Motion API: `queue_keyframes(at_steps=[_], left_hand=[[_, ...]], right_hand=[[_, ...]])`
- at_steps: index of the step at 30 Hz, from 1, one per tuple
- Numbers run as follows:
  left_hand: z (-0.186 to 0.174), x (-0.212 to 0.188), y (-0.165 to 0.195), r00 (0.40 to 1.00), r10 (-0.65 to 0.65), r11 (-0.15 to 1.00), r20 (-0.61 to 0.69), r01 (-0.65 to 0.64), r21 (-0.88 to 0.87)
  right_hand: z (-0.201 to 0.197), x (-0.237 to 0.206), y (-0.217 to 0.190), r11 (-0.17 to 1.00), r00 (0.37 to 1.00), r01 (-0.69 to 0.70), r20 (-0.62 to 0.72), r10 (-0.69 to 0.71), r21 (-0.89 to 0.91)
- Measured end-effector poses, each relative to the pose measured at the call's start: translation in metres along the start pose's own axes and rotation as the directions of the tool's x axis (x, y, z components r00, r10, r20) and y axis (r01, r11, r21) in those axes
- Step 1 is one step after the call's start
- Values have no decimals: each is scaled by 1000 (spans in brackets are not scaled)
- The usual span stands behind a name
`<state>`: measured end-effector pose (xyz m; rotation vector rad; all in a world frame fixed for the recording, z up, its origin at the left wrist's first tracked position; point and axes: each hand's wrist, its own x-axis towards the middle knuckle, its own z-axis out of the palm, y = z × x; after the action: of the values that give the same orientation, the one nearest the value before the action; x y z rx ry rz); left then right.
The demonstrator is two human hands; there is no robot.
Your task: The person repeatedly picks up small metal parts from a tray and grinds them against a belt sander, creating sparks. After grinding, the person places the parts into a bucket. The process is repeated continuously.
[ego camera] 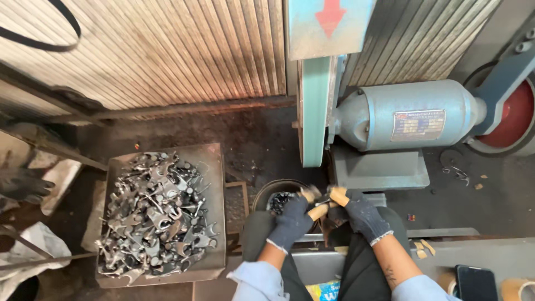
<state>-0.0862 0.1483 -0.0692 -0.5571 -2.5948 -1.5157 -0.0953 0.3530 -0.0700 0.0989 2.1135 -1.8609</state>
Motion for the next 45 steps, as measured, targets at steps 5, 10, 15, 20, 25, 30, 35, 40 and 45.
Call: queue_keyframes(at_steps=[5, 10, 15, 20, 25, 30, 35, 40, 45], left_hand=[[-12, -6, 7, 880, -442, 802, 172, 474, -363], [-14, 31, -1, 946, -316, 850, 73, 316, -422], [10, 51, -24, 787, -613, 755, -69, 558, -345], [41, 53, -37, 820, -531, 846, -211, 529, -74], [49, 57, -24, 821, -551, 782, -149, 446, -436], [0, 55, -3, 969, -246, 952, 18, 245, -182], [-119, -36, 11, 983, -60, 954, -175, 108, 279], [-207, -159, 8, 939, -267, 674, -218, 343, 654], [-205, -173, -12, 918, -389, 401, -76, 243, 883]], right_hand=[[4, -10, -20, 988, 986, -108, 116, 121, -115], [21, 13, -45, 993, 1000, 11, -8, -10, 118], [48, 49, -43, 952, 973, -165, -114, 200, 258], [46, 57, -25, 954, 969, -147, -156, 192, 263], [34, 50, -14, 958, 980, -54, -169, 105, 283], [29, 23, -12, 713, 852, 381, -75, -518, -589], [33, -11, -8, 909, 982, 28, -160, -104, -416], [52, -46, -10, 825, 995, 80, 98, -30, -560], [96, -66, -16, 656, 943, 161, 311, 119, -738]])
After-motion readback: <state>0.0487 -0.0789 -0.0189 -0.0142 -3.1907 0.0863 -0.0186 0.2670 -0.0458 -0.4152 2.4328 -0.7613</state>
